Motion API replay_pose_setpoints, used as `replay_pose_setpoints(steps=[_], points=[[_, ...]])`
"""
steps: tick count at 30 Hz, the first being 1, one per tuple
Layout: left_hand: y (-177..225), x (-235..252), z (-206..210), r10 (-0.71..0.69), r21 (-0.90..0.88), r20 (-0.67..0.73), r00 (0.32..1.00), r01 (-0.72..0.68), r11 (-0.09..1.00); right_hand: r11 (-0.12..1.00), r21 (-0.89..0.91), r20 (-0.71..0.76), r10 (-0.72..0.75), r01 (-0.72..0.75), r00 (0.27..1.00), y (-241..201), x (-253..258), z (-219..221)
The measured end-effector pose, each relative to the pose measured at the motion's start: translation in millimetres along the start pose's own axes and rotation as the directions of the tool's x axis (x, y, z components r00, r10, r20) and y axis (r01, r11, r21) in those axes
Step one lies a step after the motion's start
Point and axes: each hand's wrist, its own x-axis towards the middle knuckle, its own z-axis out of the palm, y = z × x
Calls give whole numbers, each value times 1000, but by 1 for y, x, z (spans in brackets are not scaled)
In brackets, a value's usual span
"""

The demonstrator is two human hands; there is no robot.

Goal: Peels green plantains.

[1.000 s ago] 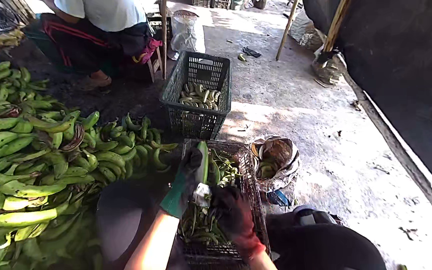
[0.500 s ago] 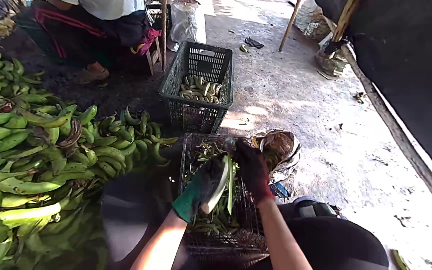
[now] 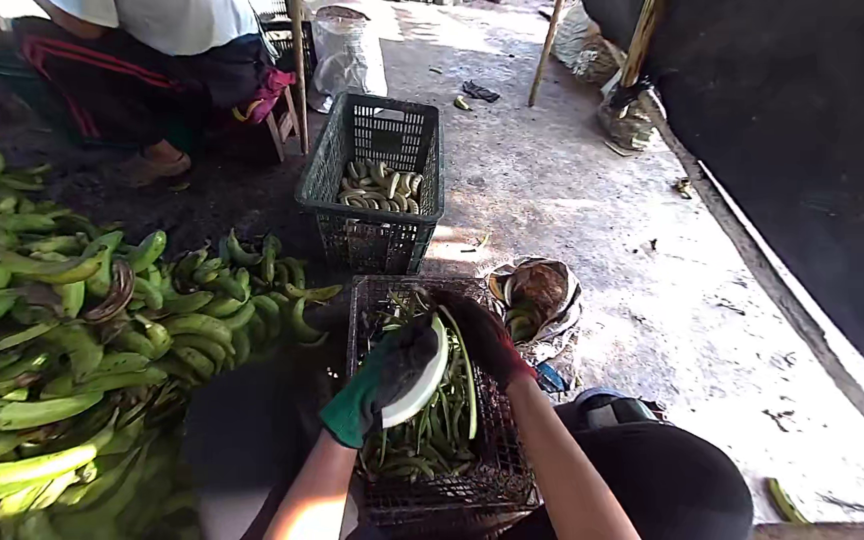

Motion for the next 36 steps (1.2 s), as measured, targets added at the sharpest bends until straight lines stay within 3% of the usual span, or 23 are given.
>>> replay_pose_setpoints(steps=[2, 4, 6, 7, 11, 14, 17, 19, 20, 22, 25, 27, 29, 31, 33, 36], points=[[-8, 4, -6, -45, -226, -227, 973, -7, 974, 1000, 11, -120, -11, 12, 993, -3, -17, 20], [-17, 17, -9, -96, -426, -486, 869, -139, 894, 996, -1, -259, -83, 86, 962, -15, -57, 57], [-24, 30, -10, -86, -453, -622, 779, -268, 850, 990, -42, -369, -138, 132, 919, -25, -84, 81], [-24, 30, -9, -72, -395, -632, 772, -241, 886, 987, -81, -390, -157, 136, 907, -27, -84, 82], [-20, 8, -5, -73, -225, -399, 914, -20, 974, 989, -137, -188, -83, 57, 979, -29, -48, 45], [-6, 5, -8, -100, -300, -307, 946, 4, 954, 992, -124, -141, -22, 4, 990, -34, -30, 36], [-5, -6, -10, -133, -433, -155, 979, 54, 900, 971, 59, 94, 227, -233, 969, -22, -18, 21], [-4, -6, -18, -135, -535, -74, 988, 75, 842, 947, 198, 27, 252, -252, 967, -14, -22, 18], [-3, -1, -20, -137, -561, -133, 982, 39, 827, 948, 248, -57, 220, -199, 974, -13, -31, 21], [-8, 6, -23, -157, -560, -322, 934, -54, 827, 987, 157, -153, 59, -35, 986, -15, -59, 36], [-12, 10, -22, -137, -526, -351, 926, -74, 847, 966, -119, -278, -253, 228, 927, -25, -88, 63], [-13, 11, -14, -202, -568, -260, 944, 20, 823, 979, -136, -283, -188, 154, 941, -30, -77, 62], [-11, 4, -6, -202, -566, -199, 959, 56, 823, 997, -28, -219, 64, -72, 974, -25, -49, 47], [-7, 2, -8, -196, -566, -218, 956, 40, 824, 973, 132, -199, 215, -191, 956, -11, -34, 35], [-6, 9, -18, -169, -512, -299, 939, -9, 859, 976, 200, -208, 125, -83, 970, -12, -45, 32], [-12, 12, -24, -140, -388, -322, 936, 5, 921, 970, 67, -155, -221, 233, 963, -19, -83, 52]])
